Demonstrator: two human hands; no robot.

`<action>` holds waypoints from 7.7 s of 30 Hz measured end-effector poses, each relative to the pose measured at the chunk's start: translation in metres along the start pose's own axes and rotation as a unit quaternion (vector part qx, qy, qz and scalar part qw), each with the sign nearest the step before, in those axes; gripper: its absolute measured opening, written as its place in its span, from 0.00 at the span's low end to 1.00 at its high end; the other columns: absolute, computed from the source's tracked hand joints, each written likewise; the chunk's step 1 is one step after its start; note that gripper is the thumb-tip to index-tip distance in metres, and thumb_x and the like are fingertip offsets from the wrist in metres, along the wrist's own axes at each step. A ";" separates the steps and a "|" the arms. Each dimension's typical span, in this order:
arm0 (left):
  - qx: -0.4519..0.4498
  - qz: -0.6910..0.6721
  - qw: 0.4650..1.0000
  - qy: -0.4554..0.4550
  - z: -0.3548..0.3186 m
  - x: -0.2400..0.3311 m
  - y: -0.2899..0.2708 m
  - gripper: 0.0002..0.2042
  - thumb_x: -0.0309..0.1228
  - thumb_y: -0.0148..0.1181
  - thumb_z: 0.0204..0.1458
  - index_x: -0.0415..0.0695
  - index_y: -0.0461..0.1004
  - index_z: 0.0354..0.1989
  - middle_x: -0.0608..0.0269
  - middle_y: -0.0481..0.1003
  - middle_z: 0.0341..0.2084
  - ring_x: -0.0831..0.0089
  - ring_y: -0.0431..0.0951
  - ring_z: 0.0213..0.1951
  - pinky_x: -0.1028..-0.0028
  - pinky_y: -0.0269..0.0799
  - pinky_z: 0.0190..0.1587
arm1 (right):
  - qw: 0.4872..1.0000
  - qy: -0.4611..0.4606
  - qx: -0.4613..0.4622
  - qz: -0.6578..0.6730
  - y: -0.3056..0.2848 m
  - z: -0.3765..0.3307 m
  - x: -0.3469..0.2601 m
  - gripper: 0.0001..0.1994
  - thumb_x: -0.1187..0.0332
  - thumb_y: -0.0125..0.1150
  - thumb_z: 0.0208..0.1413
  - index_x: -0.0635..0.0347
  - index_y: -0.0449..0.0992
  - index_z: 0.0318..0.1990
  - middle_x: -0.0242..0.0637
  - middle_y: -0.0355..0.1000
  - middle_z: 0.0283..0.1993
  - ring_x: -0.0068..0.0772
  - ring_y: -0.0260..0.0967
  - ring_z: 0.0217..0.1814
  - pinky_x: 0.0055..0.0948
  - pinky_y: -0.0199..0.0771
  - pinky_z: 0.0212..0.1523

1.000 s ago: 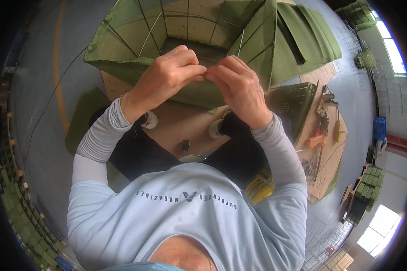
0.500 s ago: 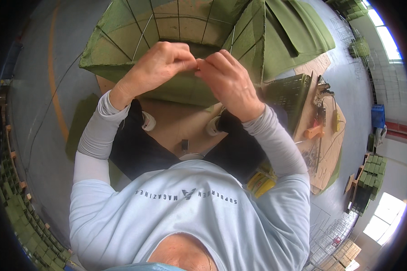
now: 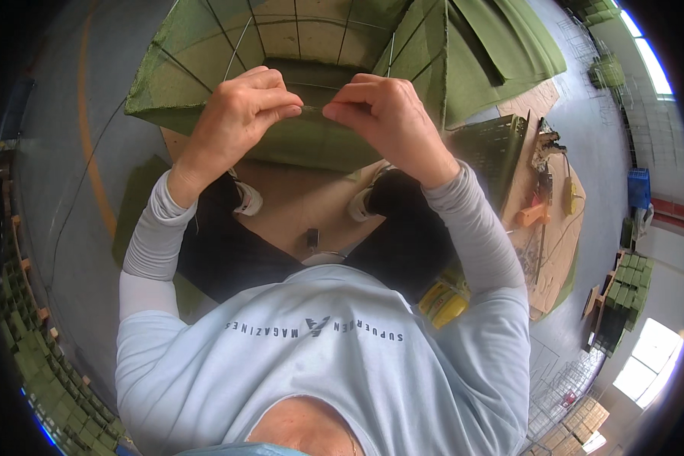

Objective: Assembling fabric storage bins by applying hot glue to wire frames and attaching green fabric panels.

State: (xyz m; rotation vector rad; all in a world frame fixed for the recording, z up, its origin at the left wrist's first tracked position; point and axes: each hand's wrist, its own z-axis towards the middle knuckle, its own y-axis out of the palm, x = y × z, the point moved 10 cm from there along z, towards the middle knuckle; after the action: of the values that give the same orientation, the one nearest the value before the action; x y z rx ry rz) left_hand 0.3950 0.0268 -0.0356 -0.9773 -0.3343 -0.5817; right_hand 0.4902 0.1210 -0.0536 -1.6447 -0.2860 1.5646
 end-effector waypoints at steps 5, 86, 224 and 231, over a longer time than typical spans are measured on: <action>-0.061 -0.081 0.990 -0.094 0.006 -0.020 0.004 0.05 0.24 0.64 0.51 0.35 0.79 0.33 0.58 0.73 0.24 0.65 0.72 0.27 0.67 0.67 0.32 | 0.961 -0.218 0.115 -0.122 0.012 -0.009 -0.047 0.05 0.72 0.69 0.48 0.62 0.80 0.33 0.39 0.69 0.31 0.42 0.69 0.35 0.38 0.72 0.35; -0.416 0.030 0.869 -0.266 -0.024 -0.070 0.026 0.47 0.73 0.26 0.56 0.41 0.70 0.61 0.43 0.73 0.55 0.49 0.68 0.61 0.63 0.58 0.67 | 0.952 0.029 -0.270 -0.141 0.079 0.029 -0.006 0.37 0.34 0.52 0.59 0.69 0.77 0.47 0.45 0.69 0.21 0.38 0.73 0.27 0.38 0.71 0.33; -0.026 0.097 0.995 -0.023 -0.015 0.033 0.007 0.13 0.28 0.70 0.45 0.36 0.77 0.37 0.56 0.74 0.28 0.59 0.74 0.32 0.64 0.72 0.34 | 0.917 0.116 0.379 0.048 -0.112 -0.158 0.090 0.17 0.68 0.52 0.68 0.70 0.71 0.58 0.43 0.75 0.54 0.29 0.71 0.57 0.26 0.66 0.60; -0.087 0.097 0.991 0.023 0.014 0.031 0.033 0.11 0.34 0.64 0.52 0.38 0.76 0.36 0.57 0.74 0.29 0.59 0.76 0.35 0.64 0.74 0.37 | 0.927 0.084 0.361 0.048 -0.150 -0.003 0.142 0.25 0.56 0.51 0.67 0.71 0.71 0.59 0.54 0.74 0.56 0.45 0.71 0.61 0.34 0.67 0.60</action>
State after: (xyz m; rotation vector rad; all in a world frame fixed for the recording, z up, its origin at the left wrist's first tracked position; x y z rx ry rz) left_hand 0.4401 0.0435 -0.0344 -1.1484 -0.1457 -0.4600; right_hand 0.5758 0.3085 -0.0536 -1.1933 0.4299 1.3524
